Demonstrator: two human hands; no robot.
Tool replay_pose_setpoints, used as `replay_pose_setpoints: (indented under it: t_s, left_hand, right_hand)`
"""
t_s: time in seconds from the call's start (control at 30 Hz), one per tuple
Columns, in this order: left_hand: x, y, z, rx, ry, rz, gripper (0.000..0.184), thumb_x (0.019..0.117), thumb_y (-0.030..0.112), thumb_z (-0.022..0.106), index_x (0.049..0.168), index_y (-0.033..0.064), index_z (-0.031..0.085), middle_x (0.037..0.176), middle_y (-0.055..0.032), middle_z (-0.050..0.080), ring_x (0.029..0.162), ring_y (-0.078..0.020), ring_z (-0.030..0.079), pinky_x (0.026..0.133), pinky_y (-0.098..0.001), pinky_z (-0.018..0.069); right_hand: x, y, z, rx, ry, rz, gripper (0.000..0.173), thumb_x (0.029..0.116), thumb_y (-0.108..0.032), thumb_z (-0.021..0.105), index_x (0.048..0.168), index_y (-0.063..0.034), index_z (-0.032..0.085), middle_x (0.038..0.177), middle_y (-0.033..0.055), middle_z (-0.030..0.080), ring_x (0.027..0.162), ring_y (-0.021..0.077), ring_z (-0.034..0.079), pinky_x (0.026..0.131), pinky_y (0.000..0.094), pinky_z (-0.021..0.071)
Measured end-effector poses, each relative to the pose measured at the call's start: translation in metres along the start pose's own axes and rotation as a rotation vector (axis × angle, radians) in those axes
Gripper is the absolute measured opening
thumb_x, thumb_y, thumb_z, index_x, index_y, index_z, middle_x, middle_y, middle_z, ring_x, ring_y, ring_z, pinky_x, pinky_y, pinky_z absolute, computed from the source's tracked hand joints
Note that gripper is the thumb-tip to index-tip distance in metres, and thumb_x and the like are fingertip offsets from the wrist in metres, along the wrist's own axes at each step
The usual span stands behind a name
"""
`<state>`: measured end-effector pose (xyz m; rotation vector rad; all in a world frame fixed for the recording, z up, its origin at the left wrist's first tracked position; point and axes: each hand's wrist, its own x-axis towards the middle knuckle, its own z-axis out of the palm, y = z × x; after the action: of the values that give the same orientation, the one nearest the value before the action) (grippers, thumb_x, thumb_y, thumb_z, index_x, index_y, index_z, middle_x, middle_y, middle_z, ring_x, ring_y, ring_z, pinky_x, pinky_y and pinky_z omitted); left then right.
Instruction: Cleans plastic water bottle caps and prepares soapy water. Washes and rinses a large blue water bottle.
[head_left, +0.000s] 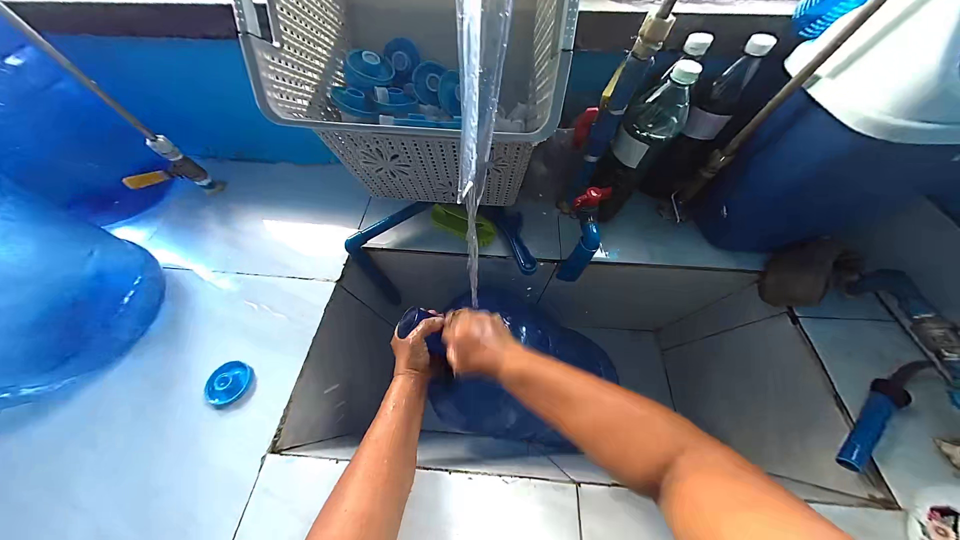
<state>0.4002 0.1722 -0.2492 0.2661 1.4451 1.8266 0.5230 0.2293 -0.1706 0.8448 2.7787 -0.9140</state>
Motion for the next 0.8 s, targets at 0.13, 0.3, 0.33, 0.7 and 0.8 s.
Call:
replay_pose_setpoints:
  t_s: [0.13,0.3,0.33,0.7,0.8]
  left_hand:
    - [0.022,0.003,-0.024,0.036,-0.017,-0.032,0.036,0.0828,0.01,0.062,0.117,-0.0005,0.055,0.099,-0.0118,0.068,0.09,-0.021,0.068,0.079,-0.0392,0.0591]
    - [0.029,0.019,-0.01,0.138,0.37,-0.062,0.042,0.0883,0.008,0.073,0.124,-0.0066,0.056,0.104,-0.0208,0.065,0.092,-0.0284,0.064,0.08,-0.0477,0.0555]
    - [0.025,0.018,-0.008,0.092,0.204,0.018,0.035,0.0848,0.003,0.069,0.117,-0.0039,0.057,0.095,-0.0152,0.067,0.085,-0.0235,0.067,0.075,-0.0426,0.0582]
    - [0.028,0.006,-0.031,-0.013,0.054,-0.061,0.021,0.0921,0.009,0.051,0.112,0.004,0.054,0.094,-0.0082,0.068,0.089,-0.0192,0.069,0.08,-0.0386,0.0592]
    - [0.043,0.02,-0.018,0.077,0.456,-0.118,0.036,0.0974,0.018,0.066,0.125,-0.004,0.058,0.106,-0.0183,0.064,0.093,-0.027,0.062,0.082,-0.0485,0.0533]
  right_hand:
    - [0.005,0.139,0.027,0.09,0.147,0.295,0.033,0.1039,-0.008,0.055,0.13,0.0095,0.063,0.134,0.0331,0.06,0.128,0.0487,0.056,0.109,0.0608,0.0432]
    - [-0.053,0.152,0.079,0.218,0.25,0.664,0.041,0.1092,-0.011,0.036,0.139,0.0123,0.054,0.147,0.0324,0.05,0.142,0.0443,0.044,0.119,0.0536,0.0347]
    - [-0.051,0.128,0.078,0.275,0.475,0.544,0.04,0.108,-0.009,0.038,0.135,0.0141,0.057,0.142,0.0331,0.054,0.139,0.0432,0.049,0.118,0.0503,0.0362]
    - [0.008,0.157,0.036,0.351,0.169,0.3,0.037,0.1075,-0.014,0.05,0.135,0.0084,0.059,0.135,0.0303,0.061,0.128,0.0438,0.058,0.111,0.0568,0.0427]
    - [-0.04,0.194,0.074,0.186,0.037,0.633,0.043,0.1103,-0.015,0.037,0.14,0.0101,0.054,0.146,0.0324,0.051,0.141,0.0463,0.046,0.116,0.0585,0.0359]
